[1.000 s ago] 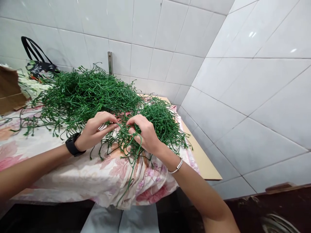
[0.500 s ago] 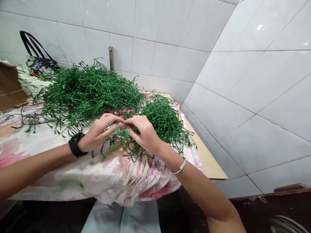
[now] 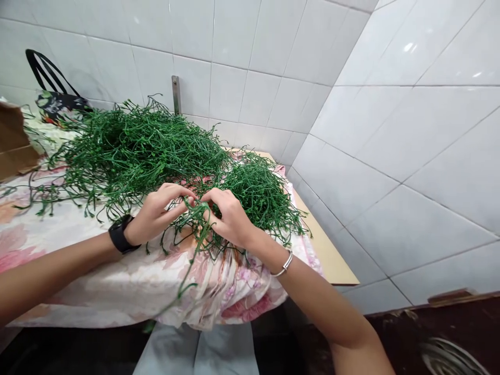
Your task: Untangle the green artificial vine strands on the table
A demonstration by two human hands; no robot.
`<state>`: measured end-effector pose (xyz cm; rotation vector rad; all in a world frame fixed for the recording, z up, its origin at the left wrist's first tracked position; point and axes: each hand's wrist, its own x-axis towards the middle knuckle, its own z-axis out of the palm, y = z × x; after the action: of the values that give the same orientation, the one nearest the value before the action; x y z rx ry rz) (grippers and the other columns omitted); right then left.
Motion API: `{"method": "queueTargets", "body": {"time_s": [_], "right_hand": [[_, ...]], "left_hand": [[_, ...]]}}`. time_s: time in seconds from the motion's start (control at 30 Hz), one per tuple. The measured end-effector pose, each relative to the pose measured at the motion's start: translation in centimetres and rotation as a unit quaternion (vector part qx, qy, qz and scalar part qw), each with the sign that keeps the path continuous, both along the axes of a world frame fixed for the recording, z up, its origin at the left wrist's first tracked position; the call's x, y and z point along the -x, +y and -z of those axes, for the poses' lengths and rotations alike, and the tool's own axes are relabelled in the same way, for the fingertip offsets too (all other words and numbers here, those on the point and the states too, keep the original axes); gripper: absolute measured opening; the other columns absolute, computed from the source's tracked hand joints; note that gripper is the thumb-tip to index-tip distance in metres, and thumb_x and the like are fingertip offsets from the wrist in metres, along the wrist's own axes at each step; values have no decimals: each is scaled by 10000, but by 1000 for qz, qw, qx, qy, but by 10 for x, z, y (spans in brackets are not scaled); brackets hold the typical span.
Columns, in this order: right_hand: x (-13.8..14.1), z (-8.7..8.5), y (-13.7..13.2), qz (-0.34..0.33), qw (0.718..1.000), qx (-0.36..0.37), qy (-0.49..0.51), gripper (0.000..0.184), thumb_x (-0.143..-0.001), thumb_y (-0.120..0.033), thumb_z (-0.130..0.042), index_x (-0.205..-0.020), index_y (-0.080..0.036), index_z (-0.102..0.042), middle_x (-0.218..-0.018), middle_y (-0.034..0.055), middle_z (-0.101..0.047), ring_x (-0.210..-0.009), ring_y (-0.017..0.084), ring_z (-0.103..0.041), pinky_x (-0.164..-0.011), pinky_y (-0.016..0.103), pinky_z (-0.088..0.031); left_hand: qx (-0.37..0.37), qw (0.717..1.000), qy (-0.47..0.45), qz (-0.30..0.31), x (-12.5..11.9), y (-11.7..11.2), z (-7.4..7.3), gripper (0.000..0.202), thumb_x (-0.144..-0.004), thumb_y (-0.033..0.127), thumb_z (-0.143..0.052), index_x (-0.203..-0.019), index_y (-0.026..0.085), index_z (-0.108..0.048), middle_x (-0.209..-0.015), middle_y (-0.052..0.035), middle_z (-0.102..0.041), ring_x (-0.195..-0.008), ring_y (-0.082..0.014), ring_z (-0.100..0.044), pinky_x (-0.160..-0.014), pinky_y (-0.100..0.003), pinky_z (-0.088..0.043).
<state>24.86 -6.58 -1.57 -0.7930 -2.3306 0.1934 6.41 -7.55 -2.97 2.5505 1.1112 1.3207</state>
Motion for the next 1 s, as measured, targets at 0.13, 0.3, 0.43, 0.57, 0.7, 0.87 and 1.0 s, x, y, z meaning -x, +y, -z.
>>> {"method": "queueTargets", "body": {"time_s": [0.13,0.3,0.43,0.57,0.7,0.87,1.0], "right_hand": [[1,-2,-3,7,1000,-12,3,148,-736,-161,-551,-879,-160,-512,-801,24,-591,-765,130,-520,-738,271,-395],[1,-3,-3,21,999,-33,-8,120,-815,-273,-497,-796,-157,-520,-727,26,-583,-694,120,-504,-705,258,-385],[-1,-2,1,18,998,-51,-42,163,-845,-288,-451,-828,-149,-535,-738,27,-593,-679,117,-499,-701,261,-366],[-1,1,3,29,996,-69,-49,173,-845,-287,-455,-819,-147,-554,-751,14,-619,-688,109,-517,-744,284,-322],[1,3,2,39,993,-105,-47,167,-854,-244,-428,-822,-156,-567,-729,2,-621,-659,96,-514,-743,298,-284],[2,5,2,36,989,-144,-26,133,-820,-213,-445,-745,-160,-541,-637,-13,-570,-594,90,-465,-720,294,-280],[2,5,1,21,984,-170,-52,125,-786,-168,-438,-676,-146,-495,-587,-18,-516,-552,80,-417,-702,284,-282]], "left_hand": [[-10,1000,11,13,-1,-1,1,153,-849,226,-406,-868,154,-539,-857,-44,-628,-814,-148,-529,-777,-289,-367],[-11,998,46,42,0,0,0,138,-843,199,-411,-887,155,-534,-876,-43,-626,-824,-145,-526,-792,-290,-363],[-25,997,60,42,0,2,0,133,-837,183,-420,-891,146,-536,-844,-38,-628,-791,-137,-529,-795,-293,-359],[-38,996,57,52,0,2,1,131,-831,152,-427,-907,141,-533,-840,-37,-629,-784,-130,-537,-785,-282,-378],[-101,991,75,39,-1,0,2,127,-834,137,-418,-905,135,-523,-784,-37,-613,-740,-130,-522,-775,-280,-395],[-148,978,145,-19,-5,-4,2,109,-828,152,-415,-809,128,-520,-744,-53,-591,-700,-151,-487,-709,-287,-399],[-123,969,212,-40,-7,-6,1,190,-842,187,-373,-718,137,-508,-656,-43,-539,-642,-159,-439,-628,-284,-369]]}}
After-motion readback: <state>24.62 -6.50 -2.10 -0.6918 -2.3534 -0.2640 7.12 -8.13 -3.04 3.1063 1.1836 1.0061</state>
